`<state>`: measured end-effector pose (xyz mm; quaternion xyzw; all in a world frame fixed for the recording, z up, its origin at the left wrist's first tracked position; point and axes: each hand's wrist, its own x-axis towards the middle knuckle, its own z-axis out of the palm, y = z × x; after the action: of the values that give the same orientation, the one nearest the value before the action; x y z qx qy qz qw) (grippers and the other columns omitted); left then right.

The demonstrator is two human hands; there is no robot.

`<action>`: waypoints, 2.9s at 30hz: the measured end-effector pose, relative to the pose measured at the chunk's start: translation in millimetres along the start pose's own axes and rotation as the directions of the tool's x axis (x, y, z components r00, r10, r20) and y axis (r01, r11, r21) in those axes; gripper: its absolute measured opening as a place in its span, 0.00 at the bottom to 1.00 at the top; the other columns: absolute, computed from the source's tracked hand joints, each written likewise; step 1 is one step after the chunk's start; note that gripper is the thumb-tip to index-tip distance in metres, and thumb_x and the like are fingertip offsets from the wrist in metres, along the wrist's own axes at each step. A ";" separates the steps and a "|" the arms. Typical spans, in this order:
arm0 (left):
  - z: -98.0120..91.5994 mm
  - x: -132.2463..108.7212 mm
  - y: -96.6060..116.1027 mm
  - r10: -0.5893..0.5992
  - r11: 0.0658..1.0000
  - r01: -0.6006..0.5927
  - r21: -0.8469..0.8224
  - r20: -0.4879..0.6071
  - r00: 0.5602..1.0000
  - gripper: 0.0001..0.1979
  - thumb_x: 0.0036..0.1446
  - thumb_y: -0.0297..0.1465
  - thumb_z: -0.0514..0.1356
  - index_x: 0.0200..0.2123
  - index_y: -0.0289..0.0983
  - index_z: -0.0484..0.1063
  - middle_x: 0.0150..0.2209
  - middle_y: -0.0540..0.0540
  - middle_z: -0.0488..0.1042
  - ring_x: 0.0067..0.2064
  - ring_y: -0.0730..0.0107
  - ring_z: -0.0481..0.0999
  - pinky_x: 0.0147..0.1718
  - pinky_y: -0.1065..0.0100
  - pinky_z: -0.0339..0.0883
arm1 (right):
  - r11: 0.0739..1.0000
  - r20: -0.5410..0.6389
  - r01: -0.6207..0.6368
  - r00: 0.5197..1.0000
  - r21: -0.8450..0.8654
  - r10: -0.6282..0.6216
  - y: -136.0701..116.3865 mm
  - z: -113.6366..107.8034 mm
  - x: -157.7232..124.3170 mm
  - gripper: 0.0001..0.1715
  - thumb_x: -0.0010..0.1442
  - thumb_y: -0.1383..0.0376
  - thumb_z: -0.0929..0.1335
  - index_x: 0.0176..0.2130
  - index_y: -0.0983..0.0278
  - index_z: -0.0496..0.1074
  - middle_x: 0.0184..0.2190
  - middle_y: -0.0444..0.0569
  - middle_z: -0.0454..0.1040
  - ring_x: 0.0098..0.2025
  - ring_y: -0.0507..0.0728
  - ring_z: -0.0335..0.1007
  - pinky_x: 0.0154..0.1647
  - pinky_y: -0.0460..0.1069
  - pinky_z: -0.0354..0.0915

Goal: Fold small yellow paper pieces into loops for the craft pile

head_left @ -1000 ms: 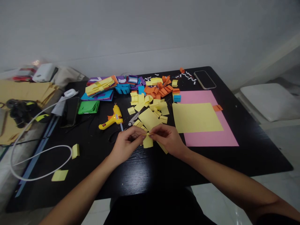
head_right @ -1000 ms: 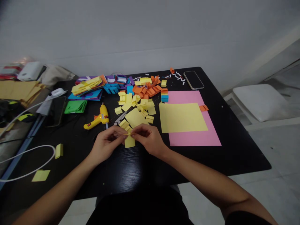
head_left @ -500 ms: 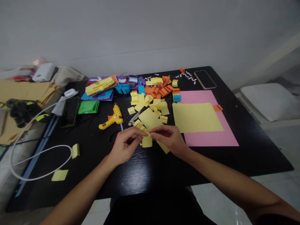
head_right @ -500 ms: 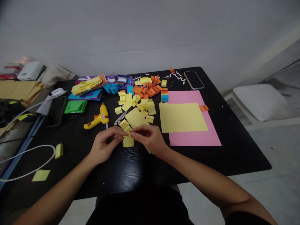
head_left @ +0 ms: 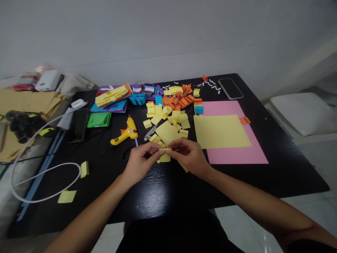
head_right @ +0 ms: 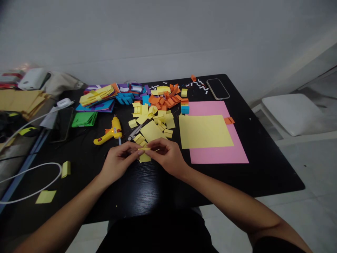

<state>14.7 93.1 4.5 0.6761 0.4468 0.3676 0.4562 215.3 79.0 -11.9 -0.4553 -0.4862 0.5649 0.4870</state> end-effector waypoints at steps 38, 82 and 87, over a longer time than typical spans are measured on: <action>3.0 -1.0 1.9 -0.072 0.996 0.071 -0.062 -0.007 0.997 0.09 0.64 0.35 0.64 0.36 0.36 0.79 0.25 0.50 0.76 0.27 0.74 0.75 0.28 0.73 0.69 | 0.995 0.068 -0.022 0.997 -0.099 0.029 4.1 0.7 2.5 0.15 0.58 0.53 0.76 0.34 0.63 0.81 0.31 0.47 0.82 0.33 0.55 0.76 0.38 0.50 0.72; 2.0 -2.2 3.1 0.292 0.941 -0.276 0.196 -0.060 0.954 0.05 0.63 0.27 0.66 0.42 0.37 0.80 0.33 0.47 0.80 0.32 0.72 0.77 0.33 0.71 0.72 | 0.973 0.026 -0.048 0.999 0.227 0.043 6.0 0.8 4.1 0.20 0.56 0.57 0.79 0.43 0.60 0.73 0.36 0.46 0.79 0.40 0.56 0.81 0.40 0.53 0.81; 1.3 -2.8 -3.4 0.185 0.978 -0.169 0.121 -0.132 0.974 0.03 0.65 0.29 0.64 0.41 0.38 0.73 0.34 0.49 0.78 0.33 0.74 0.77 0.34 0.72 0.74 | 0.977 0.046 -0.075 0.997 0.199 0.067 6.3 -1.5 5.7 0.17 0.54 0.58 0.79 0.41 0.62 0.78 0.35 0.46 0.81 0.35 0.55 0.81 0.43 0.54 0.80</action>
<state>14.1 90.6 0.7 0.7092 0.4356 0.4292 0.3508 215.5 84.5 -18.6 -0.4096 -0.4195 0.6370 0.5004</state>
